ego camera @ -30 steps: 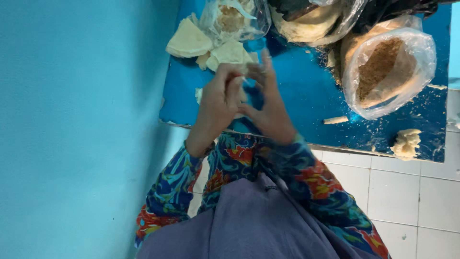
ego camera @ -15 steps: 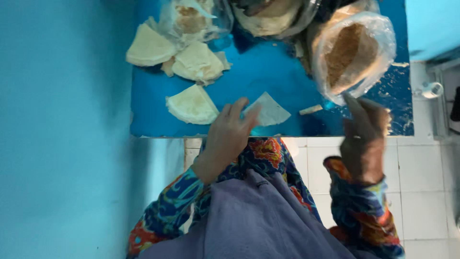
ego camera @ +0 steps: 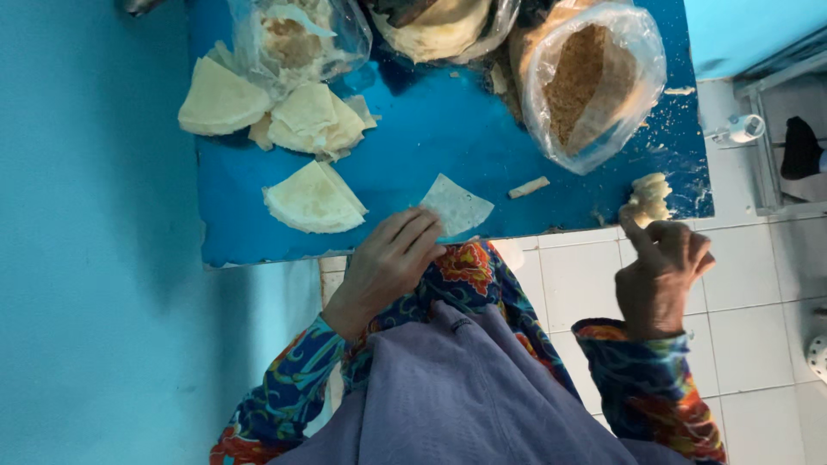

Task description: The person sits at a small blue table and folds thin triangular dough sheets in half, pressing the edges together. They also roll some dough pieces into short cylinders by hand and set the folded pieces aside, with dough scraps and a plastic bag of brown filling on the table.

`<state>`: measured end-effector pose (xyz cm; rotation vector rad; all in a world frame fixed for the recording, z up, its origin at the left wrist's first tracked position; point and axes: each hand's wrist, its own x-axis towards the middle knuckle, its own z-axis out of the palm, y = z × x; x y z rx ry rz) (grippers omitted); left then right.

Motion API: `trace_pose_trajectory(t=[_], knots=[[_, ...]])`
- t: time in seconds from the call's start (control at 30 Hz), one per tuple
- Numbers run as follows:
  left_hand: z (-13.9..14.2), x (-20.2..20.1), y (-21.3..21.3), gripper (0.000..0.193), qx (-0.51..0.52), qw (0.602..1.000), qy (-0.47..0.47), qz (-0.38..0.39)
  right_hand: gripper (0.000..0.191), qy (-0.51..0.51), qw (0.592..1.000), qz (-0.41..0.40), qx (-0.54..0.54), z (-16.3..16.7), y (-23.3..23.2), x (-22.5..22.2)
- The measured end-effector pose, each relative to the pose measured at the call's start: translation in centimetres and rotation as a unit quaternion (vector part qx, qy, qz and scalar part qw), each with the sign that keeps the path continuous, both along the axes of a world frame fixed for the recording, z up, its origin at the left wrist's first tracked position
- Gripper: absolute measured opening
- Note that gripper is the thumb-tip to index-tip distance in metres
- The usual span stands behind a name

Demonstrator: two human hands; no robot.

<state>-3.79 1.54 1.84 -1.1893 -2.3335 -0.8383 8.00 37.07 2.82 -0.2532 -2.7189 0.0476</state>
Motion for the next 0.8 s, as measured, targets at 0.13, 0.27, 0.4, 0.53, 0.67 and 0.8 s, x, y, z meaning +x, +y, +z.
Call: trace_pose_trajectory(t=[0.13, 0.27, 0.4, 0.53, 0.67, 0.8], knots=[[0.1, -0.1, -0.1, 0.029, 0.0, 1.0, 0.021, -0.001, 0.049, 0.028, 0.986, 0.067, -0.15, 3.5, -2.1, -1.8], [0.2, -0.2, -0.3, 0.033, -0.001, 0.999, 0.035, -0.007, 0.052, 0.022, 0.953, 0.234, -0.19, 5.3, -7.3, -6.7], [0.2, -0.1, -0.7, 0.036, 0.0, 1.0, 0.03, -0.006, 0.059, -0.064, 0.939, 0.324, -0.095, 4.9, -12.3, -10.8], [-0.1, -0.2, -1.0, 0.037, 0.006, 1.0, 0.015, -0.007, 0.055, -0.03, 0.935, 0.354, -0.01, 3.9, -14.2, -12.2], [-0.5, -0.2, -1.2, 0.036, 0.019, 1.0, 0.006, -0.015, 0.054, -0.029, 0.937, 0.289, 0.192, 3.8, -13.7, -13.1], [-0.6, -0.1, -1.4, 0.035, 0.013, 1.0, 0.013, -0.006, 0.057, -0.051, 0.932, 0.282, 0.223, 4.8, -13.3, -12.8]])
